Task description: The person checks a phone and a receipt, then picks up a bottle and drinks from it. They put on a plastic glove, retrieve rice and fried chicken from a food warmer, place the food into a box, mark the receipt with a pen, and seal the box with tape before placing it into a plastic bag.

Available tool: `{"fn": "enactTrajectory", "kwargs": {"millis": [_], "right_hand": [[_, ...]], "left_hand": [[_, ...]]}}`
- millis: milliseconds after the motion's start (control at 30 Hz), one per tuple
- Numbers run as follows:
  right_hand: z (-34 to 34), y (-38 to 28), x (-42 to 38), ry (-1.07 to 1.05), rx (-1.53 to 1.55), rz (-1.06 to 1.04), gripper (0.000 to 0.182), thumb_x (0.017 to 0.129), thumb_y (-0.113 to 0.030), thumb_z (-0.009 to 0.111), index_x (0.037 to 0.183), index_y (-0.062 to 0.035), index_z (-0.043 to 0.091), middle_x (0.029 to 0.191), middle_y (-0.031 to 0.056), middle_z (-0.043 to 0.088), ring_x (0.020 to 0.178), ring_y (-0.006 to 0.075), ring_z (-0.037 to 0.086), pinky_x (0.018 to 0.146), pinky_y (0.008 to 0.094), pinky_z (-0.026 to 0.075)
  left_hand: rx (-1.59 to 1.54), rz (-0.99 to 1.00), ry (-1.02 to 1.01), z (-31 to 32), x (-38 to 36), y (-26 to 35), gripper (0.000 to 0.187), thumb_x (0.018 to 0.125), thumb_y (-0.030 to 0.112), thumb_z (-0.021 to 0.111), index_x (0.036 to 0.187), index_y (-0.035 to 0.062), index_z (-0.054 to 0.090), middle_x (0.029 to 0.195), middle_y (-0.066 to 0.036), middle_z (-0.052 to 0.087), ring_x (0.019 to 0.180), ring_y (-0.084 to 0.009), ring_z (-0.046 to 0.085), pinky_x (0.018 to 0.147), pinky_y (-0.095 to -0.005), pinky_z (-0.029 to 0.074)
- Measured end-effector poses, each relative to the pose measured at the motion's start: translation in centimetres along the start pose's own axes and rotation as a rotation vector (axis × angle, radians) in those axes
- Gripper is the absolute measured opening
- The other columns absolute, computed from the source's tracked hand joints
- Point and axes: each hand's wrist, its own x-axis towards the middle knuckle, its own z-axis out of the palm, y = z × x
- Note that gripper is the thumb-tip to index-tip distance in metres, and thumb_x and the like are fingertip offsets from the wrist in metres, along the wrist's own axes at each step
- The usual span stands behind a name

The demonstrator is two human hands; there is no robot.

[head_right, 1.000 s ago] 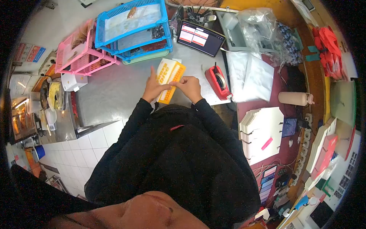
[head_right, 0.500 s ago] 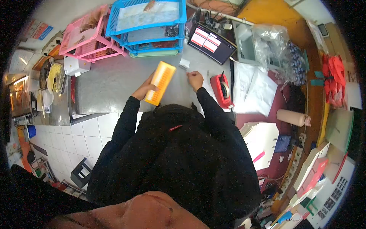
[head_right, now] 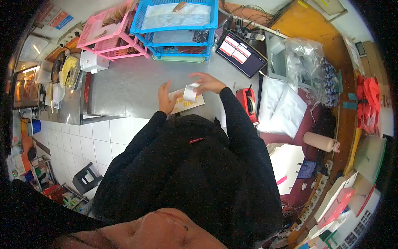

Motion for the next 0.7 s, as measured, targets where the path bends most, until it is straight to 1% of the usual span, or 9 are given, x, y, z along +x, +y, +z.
{"fn": "enactTrajectory", "kwargs": {"millis": [67,133,200,400,433,533,600,633,700], "right_hand": [[0.5,2.1,0.5,-0.108,-0.134,0.080,0.071,0.066,0.005,0.072,0.129,-0.0112,0.044,0.103,0.0118,0.060,0.081,0.0142,0.062,0.066,0.0307,0.052],[1.7,4.2,1.4,0.163,-0.574,-0.175,0.070,0.062,0.003,0.074,0.126,-0.0124,0.048,0.101,0.0111,0.058,0.079,0.0172,0.060,0.070,0.0308,0.051],[2.3,5.2,1.4,0.464,-0.833,-0.406,0.061,0.062,-0.002,0.074,0.119,-0.0130,0.055,0.098,0.0115,0.055,0.077,0.0227,0.057,0.073,0.0315,0.049],[-1.4,3.2,-8.0,1.043,-0.745,-0.418,0.019,0.076,-0.012,0.068,0.094,-0.0064,0.065,0.094,0.0131,0.061,0.081,0.0270,0.060,0.070,0.0336,0.049],[-3.6,3.9,-10.6,1.250,-1.010,-0.551,0.015,0.077,-0.012,0.067,0.092,-0.0054,0.065,0.095,0.0134,0.063,0.084,0.0291,0.061,0.071,0.0350,0.049],[-8.3,8.4,-19.2,1.581,-0.840,-0.157,0.017,0.079,-0.004,0.059,0.095,-0.0014,0.062,0.084,0.0164,0.066,0.074,0.0304,0.066,0.066,0.0364,0.052],[-11.9,12.8,-23.3,1.263,-0.110,0.205,0.029,0.082,-0.008,0.055,0.108,0.0048,0.054,0.083,0.0195,0.064,0.053,0.0260,0.064,0.046,0.0334,0.054],[-11.5,12.7,-24.5,1.024,0.106,0.328,0.034,0.086,-0.014,0.053,0.112,0.0068,0.050,0.087,0.0185,0.065,0.055,0.0249,0.065,0.049,0.0315,0.054],[-10.9,12.5,-25.3,0.987,0.145,0.279,0.036,0.088,-0.021,0.054,0.113,0.0049,0.049,0.090,0.0183,0.064,0.057,0.0231,0.065,0.051,0.0295,0.054]], "left_hand": [[0.058,0.061,-0.180,0.2,-0.2,-0.1,0.058,0.076,0.026,0.066,0.129,0.0129,0.048,0.124,-0.014,0.048,0.115,-0.0325,0.045,0.094,-0.0489,0.033],[0.119,0.127,-0.351,0.7,0.1,0.3,0.042,0.082,0.021,0.061,0.123,0.0129,0.055,0.124,-0.012,0.049,0.115,-0.0314,0.046,0.095,-0.0469,0.034],[0.270,0.426,-0.584,1.6,0.2,1.3,0.034,0.083,0.025,0.062,0.115,0.0156,0.061,0.125,-0.008,0.051,0.118,-0.0270,0.046,0.094,-0.0453,0.034],[0.143,0.301,-0.434,1.6,-0.1,1.4,0.039,0.076,0.036,0.068,0.110,0.0185,0.064,0.130,-0.003,0.049,0.123,-0.0253,0.043,0.099,-0.0502,0.030],[0.132,0.301,-0.433,1.7,-0.5,1.5,0.039,0.076,0.036,0.068,0.110,0.0185,0.064,0.130,-0.003,0.049,0.123,-0.0253,0.043,0.099,-0.0502,0.030],[0.188,0.235,-0.391,1.9,-1.5,1.8,0.043,0.074,0.042,0.069,0.111,0.0202,0.065,0.136,-0.001,0.045,0.128,-0.0256,0.038,0.104,-0.0554,0.022],[0.216,0.236,-0.423,1.8,-1.6,1.8,0.043,0.076,0.043,0.068,0.114,0.0222,0.064,0.139,0.000,0.042,0.132,-0.0257,0.035,0.106,-0.0582,0.016],[0.208,0.238,-0.426,2.0,-1.8,1.2,0.043,0.076,0.043,0.068,0.114,0.0222,0.064,0.139,0.000,0.042,0.132,-0.0257,0.035,0.106,-0.0582,0.016],[0.271,0.253,-0.425,2.7,-2.3,0.3,0.043,0.078,0.043,0.066,0.115,0.0236,0.064,0.140,-0.001,0.041,0.132,-0.0259,0.033,0.106,-0.0586,0.016]]}}
